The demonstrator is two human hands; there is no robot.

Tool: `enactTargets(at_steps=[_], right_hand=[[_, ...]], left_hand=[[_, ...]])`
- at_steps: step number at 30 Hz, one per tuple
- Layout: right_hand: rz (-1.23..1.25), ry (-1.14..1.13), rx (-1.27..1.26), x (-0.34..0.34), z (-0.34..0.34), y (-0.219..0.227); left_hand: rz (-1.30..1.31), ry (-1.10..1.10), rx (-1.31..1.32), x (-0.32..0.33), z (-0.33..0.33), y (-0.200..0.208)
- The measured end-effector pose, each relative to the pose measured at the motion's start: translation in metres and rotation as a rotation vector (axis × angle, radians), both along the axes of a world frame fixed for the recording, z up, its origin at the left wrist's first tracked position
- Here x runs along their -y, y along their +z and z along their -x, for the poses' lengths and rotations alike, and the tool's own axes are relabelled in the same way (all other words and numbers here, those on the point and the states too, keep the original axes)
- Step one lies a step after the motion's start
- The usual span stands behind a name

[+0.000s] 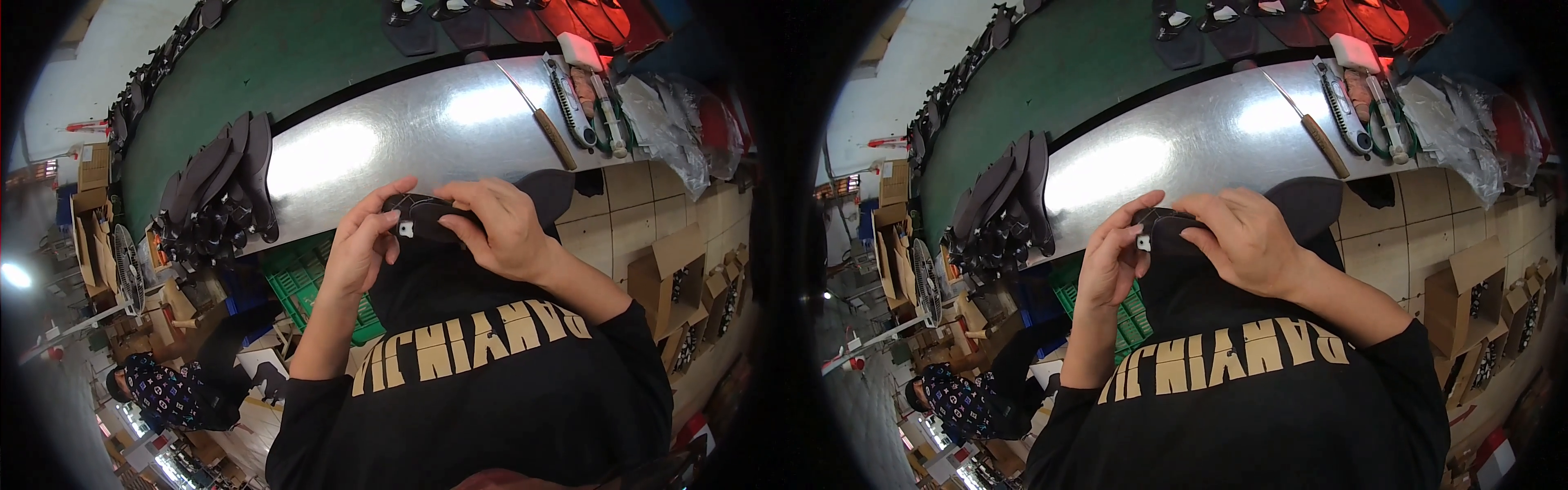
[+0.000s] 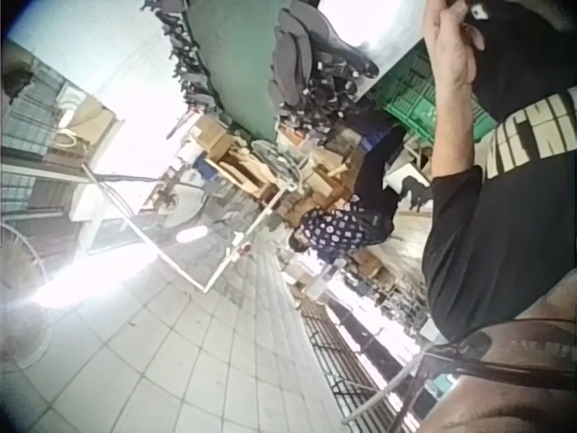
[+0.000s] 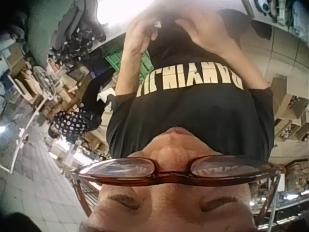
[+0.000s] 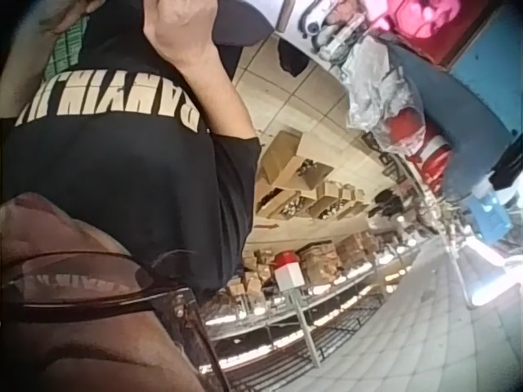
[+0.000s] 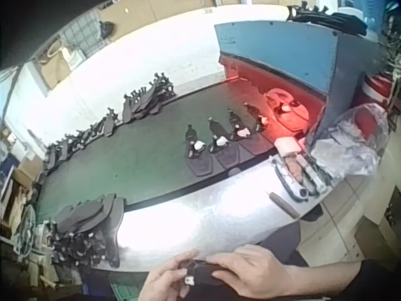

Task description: Assembling and inspecting shoe components on a production line.

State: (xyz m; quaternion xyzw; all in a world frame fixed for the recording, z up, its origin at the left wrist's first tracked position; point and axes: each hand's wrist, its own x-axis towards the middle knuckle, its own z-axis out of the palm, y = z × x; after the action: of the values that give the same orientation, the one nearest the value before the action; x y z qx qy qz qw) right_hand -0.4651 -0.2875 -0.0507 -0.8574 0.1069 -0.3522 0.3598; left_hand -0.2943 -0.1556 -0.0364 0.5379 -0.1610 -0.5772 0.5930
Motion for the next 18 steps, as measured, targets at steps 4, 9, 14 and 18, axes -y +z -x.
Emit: enactTargets(at_steps=[4, 9, 14, 18], right_hand=[[-0.037, 0.028, -0.040, -0.003, 0.000, -0.001], [0.007, -0.011, -0.053, -0.006, -0.001, -0.007], [-0.060, 0.004, -0.087, -0.001, -0.001, -0.008], [-0.259, 0.036, -0.144, 0.007, -0.003, -0.002]], left_hand=[[-0.101, -0.079, 0.063, 0.004, 0.003, -0.002], [-0.122, -0.085, 0.200, 0.005, 0.010, -0.006], [-0.115, -0.077, 0.293, 0.004, 0.017, -0.008], [-0.061, -0.010, 0.329, 0.002, 0.017, -0.015]])
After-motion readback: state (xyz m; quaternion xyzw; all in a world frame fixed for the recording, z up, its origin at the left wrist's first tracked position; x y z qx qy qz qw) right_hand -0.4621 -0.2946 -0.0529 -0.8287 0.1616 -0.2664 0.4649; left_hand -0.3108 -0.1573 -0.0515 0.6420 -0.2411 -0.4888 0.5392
